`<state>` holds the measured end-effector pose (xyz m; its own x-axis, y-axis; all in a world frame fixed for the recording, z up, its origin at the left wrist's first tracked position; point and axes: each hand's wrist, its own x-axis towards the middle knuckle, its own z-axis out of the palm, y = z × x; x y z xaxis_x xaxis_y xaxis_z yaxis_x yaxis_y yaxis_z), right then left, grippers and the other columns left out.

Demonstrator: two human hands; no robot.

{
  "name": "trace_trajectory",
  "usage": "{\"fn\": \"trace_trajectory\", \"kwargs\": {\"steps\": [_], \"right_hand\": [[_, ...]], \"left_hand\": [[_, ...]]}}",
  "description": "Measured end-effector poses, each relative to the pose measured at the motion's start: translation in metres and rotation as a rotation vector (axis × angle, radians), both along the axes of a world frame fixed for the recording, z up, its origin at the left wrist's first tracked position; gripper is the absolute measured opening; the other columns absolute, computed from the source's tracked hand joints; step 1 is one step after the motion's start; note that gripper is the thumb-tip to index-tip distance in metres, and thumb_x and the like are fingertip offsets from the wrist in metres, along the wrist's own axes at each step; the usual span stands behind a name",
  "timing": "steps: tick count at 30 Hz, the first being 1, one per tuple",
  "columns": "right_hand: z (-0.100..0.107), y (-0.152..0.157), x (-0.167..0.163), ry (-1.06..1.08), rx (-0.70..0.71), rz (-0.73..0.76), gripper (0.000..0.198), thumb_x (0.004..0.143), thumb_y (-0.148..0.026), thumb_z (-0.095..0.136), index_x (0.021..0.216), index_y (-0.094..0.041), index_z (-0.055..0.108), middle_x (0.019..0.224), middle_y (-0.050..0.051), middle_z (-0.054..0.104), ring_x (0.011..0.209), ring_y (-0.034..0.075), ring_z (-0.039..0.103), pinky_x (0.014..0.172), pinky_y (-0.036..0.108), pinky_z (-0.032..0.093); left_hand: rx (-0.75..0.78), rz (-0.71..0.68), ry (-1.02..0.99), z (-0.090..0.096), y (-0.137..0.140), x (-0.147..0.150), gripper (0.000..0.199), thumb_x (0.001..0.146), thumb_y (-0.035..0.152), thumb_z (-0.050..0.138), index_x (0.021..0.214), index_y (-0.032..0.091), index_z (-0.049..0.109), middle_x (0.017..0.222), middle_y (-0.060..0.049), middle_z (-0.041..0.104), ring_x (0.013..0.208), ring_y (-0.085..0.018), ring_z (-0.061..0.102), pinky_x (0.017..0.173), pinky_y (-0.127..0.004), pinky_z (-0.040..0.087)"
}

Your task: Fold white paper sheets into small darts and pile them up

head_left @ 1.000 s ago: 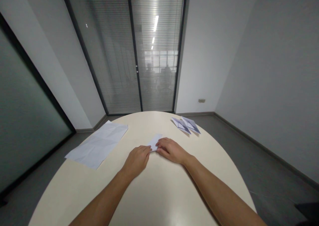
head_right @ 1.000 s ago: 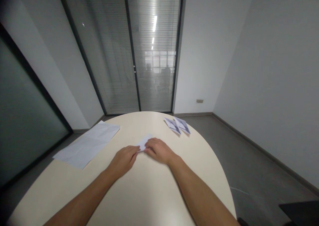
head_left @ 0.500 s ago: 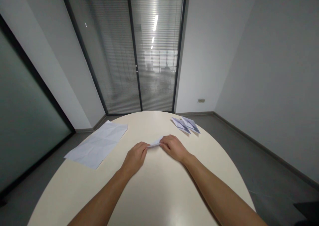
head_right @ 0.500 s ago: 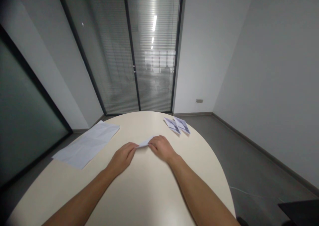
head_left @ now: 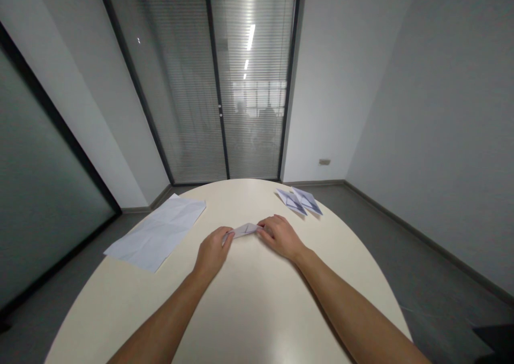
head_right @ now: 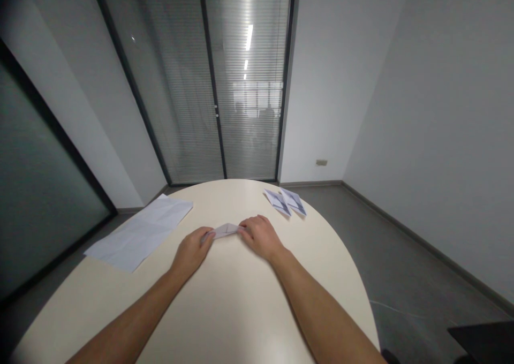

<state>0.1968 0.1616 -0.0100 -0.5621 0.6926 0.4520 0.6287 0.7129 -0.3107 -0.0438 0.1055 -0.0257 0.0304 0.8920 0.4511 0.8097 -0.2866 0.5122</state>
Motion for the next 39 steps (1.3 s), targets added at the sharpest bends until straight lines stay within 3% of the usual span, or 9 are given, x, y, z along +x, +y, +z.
{"fn": "trace_trajectory", "kwargs": {"steps": [5,17,30,39], "right_hand": [[-0.005,0.004,0.002,0.011,0.001,-0.046,0.021,0.094,-0.023,0.055,0.112,-0.020,0.067,0.111,0.008,0.073,0.106,0.024,0.064,0.107,0.044,0.035],[-0.011,0.007,0.005,0.087,-0.123,-0.174,0.032,0.092,-0.023,0.056,0.123,-0.022,0.062,0.113,0.006,0.073,0.104,0.024,0.067,0.090,0.035,0.047],[-0.012,0.006,0.006,0.027,-0.222,-0.324,0.039,0.091,-0.025,0.054,0.129,-0.020,0.061,0.109,0.007,0.073,0.096,0.021,0.067,0.087,0.029,0.044],[-0.011,0.005,0.005,-0.037,-0.242,-0.387,0.038,0.093,-0.029,0.051,0.127,-0.022,0.064,0.105,0.008,0.072,0.095,0.022,0.064,0.084,0.029,0.042]], "left_hand": [[-0.015,0.025,-0.034,-0.003,0.002,-0.002,0.024,0.097,0.033,0.046,0.103,0.022,0.067,0.102,-0.006,0.074,0.095,-0.022,0.069,0.084,-0.033,0.051],[-0.081,0.158,-0.032,-0.009,0.004,-0.006,0.021,0.093,0.026,0.055,0.113,0.023,0.061,0.112,-0.006,0.073,0.103,-0.023,0.069,0.085,-0.034,0.052],[-0.124,0.221,-0.006,-0.018,0.009,-0.011,0.027,0.089,0.019,0.061,0.116,0.020,0.061,0.115,-0.006,0.070,0.107,-0.021,0.065,0.092,-0.031,0.048],[-0.110,0.210,0.062,-0.015,0.007,-0.010,0.020,0.089,0.018,0.060,0.109,0.019,0.065,0.108,-0.005,0.070,0.098,-0.019,0.065,0.084,-0.028,0.048]]}}
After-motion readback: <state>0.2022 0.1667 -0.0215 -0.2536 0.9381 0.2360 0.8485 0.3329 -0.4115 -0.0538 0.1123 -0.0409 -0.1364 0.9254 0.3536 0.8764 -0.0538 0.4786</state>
